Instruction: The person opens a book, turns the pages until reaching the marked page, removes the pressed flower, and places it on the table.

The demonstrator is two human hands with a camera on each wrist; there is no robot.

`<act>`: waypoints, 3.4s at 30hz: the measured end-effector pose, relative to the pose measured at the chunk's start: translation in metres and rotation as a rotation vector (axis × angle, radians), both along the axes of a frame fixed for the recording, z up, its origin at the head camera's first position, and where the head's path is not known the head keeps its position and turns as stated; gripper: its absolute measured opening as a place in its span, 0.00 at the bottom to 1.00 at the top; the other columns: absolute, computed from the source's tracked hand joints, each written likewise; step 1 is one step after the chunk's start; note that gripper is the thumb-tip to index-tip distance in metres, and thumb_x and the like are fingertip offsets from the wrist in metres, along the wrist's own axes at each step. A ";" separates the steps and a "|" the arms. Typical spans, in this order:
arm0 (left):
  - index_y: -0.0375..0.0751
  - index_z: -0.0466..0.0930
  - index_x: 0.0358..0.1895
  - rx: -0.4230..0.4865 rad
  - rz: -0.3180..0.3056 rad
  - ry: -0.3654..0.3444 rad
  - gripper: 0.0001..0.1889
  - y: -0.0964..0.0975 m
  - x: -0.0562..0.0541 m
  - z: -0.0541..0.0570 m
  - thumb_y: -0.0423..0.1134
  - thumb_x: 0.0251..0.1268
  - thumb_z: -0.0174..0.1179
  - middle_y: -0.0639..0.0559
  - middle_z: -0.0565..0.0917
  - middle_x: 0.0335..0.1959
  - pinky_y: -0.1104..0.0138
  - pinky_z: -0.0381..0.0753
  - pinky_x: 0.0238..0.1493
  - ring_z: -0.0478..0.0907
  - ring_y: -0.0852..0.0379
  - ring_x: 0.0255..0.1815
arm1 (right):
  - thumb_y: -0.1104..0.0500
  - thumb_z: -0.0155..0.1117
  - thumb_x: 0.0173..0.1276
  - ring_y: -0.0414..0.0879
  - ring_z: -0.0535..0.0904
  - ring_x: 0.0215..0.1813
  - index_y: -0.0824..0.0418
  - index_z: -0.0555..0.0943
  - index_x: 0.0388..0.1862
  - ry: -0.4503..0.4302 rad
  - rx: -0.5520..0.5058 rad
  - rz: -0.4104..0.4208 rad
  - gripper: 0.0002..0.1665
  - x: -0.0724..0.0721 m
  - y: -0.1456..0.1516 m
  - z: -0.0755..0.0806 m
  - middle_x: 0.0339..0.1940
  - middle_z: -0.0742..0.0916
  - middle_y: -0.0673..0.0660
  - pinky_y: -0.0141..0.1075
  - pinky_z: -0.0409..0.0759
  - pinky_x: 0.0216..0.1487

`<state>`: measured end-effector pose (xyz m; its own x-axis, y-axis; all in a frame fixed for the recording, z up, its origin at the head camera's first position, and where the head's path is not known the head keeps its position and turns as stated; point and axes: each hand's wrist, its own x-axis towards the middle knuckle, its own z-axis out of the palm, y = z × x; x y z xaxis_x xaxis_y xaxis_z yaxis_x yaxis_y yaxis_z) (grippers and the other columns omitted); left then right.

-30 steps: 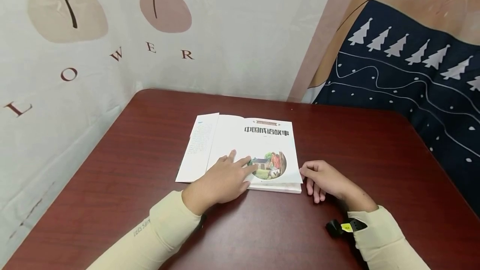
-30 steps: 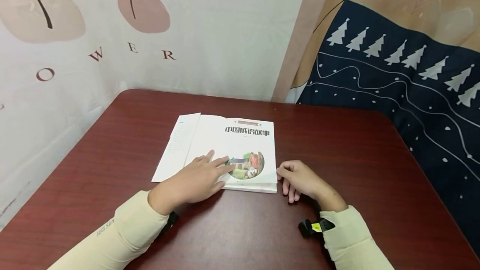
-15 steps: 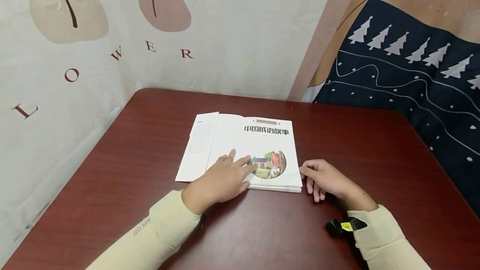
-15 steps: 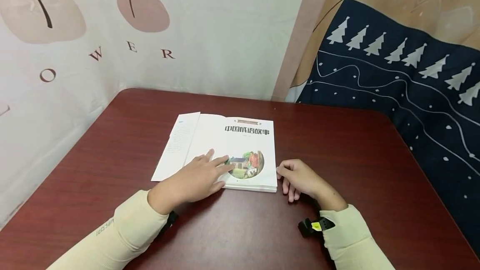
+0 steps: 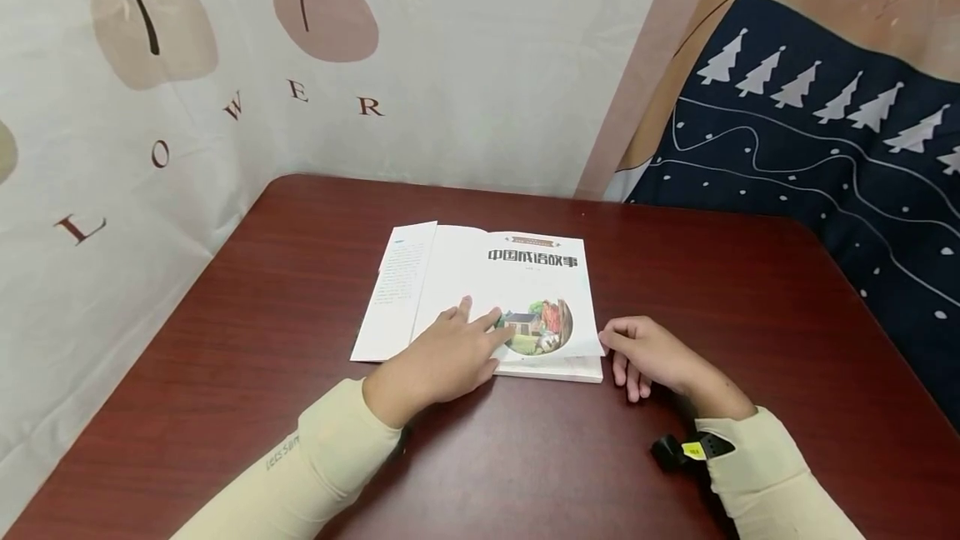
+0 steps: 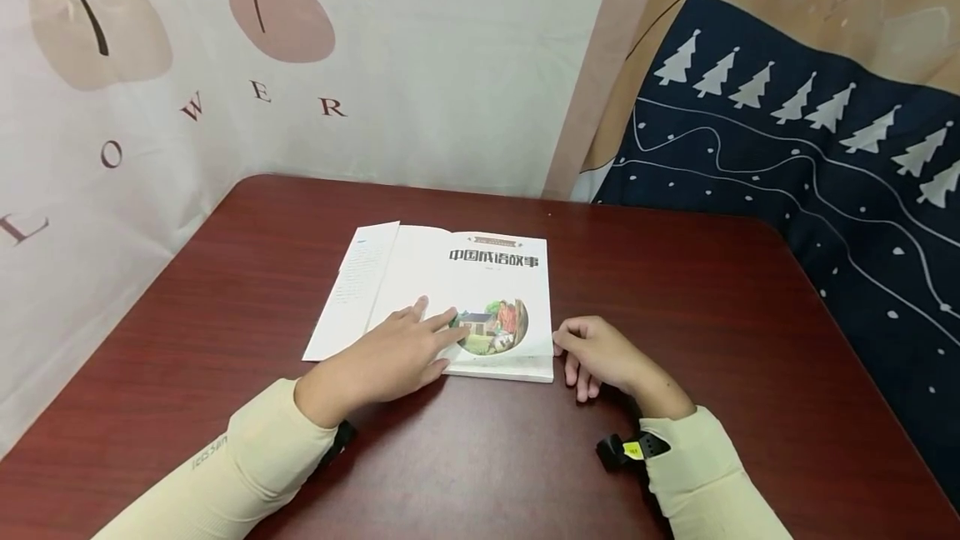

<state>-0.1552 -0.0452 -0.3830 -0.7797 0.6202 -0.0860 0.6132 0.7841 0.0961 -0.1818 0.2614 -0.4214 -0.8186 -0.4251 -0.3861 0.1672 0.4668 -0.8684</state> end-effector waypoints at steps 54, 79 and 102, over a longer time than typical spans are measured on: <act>0.50 0.54 0.80 0.218 -0.092 0.257 0.44 0.000 -0.003 -0.003 0.34 0.61 0.66 0.47 0.80 0.64 0.57 0.84 0.44 0.86 0.48 0.48 | 0.54 0.60 0.74 0.43 0.77 0.10 0.66 0.76 0.38 0.045 0.064 -0.004 0.15 0.000 -0.001 -0.002 0.15 0.81 0.56 0.34 0.75 0.12; 0.59 0.77 0.67 0.137 -0.152 0.232 0.31 0.000 -0.005 -0.002 0.26 0.63 0.58 0.46 0.48 0.83 0.44 0.53 0.79 0.41 0.44 0.84 | 0.53 0.60 0.74 0.44 0.78 0.10 0.67 0.76 0.38 0.034 0.078 0.002 0.16 0.001 0.000 -0.003 0.15 0.82 0.56 0.36 0.77 0.13; 0.47 0.77 0.67 0.085 -0.161 0.180 0.28 0.000 -0.005 -0.001 0.25 0.63 0.58 0.45 0.59 0.80 0.50 0.50 0.81 0.50 0.47 0.83 | 0.53 0.56 0.77 0.43 0.77 0.10 0.66 0.75 0.36 0.049 0.065 0.000 0.16 0.001 -0.002 -0.001 0.15 0.81 0.56 0.36 0.76 0.12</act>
<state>-0.1599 -0.0454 -0.3838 -0.6680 0.7370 0.1032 0.7429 0.6685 0.0350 -0.1812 0.2594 -0.4225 -0.8373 -0.4007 -0.3721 0.1249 0.5224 -0.8435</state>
